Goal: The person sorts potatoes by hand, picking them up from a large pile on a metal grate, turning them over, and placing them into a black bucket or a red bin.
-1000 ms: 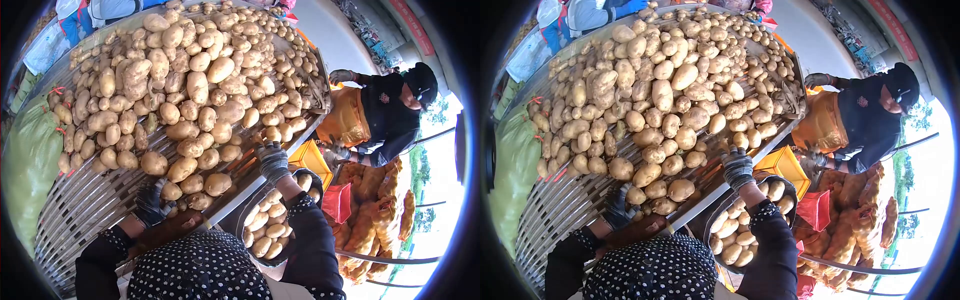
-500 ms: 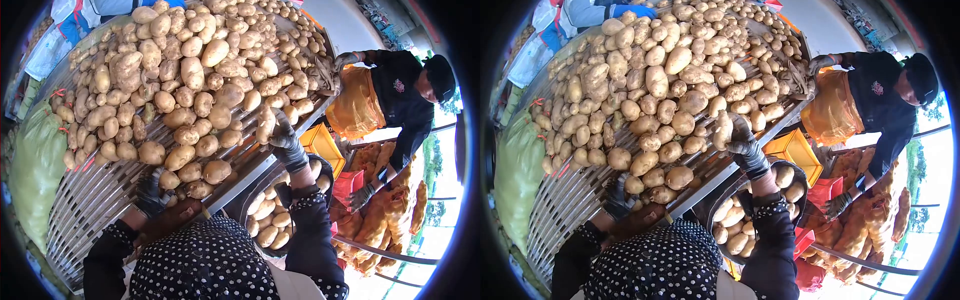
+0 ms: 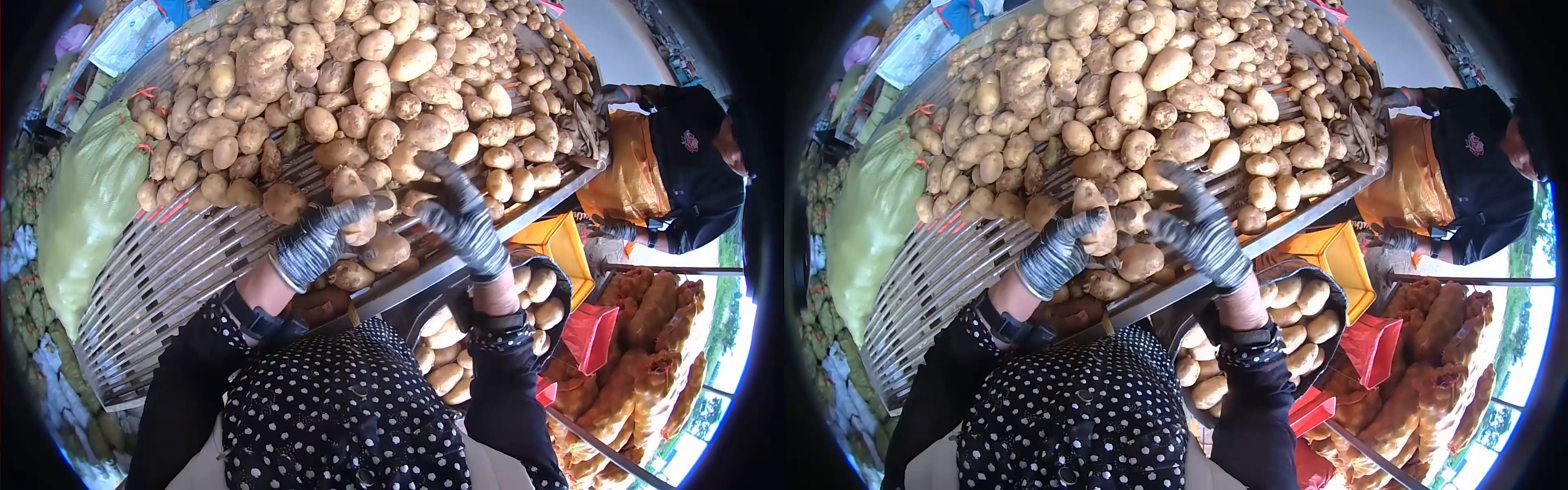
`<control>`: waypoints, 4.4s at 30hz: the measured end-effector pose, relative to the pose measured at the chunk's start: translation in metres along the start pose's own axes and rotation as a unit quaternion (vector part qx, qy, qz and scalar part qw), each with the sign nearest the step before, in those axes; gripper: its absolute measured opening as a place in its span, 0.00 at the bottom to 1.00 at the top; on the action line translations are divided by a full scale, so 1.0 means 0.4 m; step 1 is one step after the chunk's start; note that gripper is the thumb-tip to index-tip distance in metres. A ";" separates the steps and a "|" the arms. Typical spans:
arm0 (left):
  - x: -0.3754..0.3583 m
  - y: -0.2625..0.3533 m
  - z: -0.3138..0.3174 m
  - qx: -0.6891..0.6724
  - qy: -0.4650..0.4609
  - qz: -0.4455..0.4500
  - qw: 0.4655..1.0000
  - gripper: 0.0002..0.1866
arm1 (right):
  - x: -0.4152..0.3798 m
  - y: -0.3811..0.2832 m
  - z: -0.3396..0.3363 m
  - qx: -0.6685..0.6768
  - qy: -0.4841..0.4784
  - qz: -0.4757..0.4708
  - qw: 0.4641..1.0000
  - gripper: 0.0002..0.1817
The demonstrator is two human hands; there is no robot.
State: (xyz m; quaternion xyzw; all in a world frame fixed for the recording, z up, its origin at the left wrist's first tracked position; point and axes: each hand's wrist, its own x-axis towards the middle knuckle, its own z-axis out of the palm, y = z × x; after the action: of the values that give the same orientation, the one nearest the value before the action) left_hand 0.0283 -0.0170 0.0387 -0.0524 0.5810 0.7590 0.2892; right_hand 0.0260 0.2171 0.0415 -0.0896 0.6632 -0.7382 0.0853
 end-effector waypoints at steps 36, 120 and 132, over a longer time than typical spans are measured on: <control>-0.005 -0.125 -0.205 -0.177 -0.031 0.032 0.983 0.15 | 0.106 0.180 0.047 -0.475 -0.046 0.133 0.869 0.27; -0.197 -0.371 0.152 0.858 -0.093 0.283 0.418 0.30 | -1.859 0.695 -0.291 -0.163 0.614 0.576 0.515 0.16; -0.201 -0.334 0.193 0.856 -0.078 0.278 0.429 0.24 | -1.737 0.825 -0.179 -0.143 0.743 0.440 0.484 0.05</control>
State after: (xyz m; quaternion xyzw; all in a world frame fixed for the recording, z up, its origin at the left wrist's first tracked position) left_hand 0.1813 0.0442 -0.0169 0.4462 0.8907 -0.0867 0.0031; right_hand 0.6844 0.4214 -0.3073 0.7848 0.5291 -0.2911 -0.1393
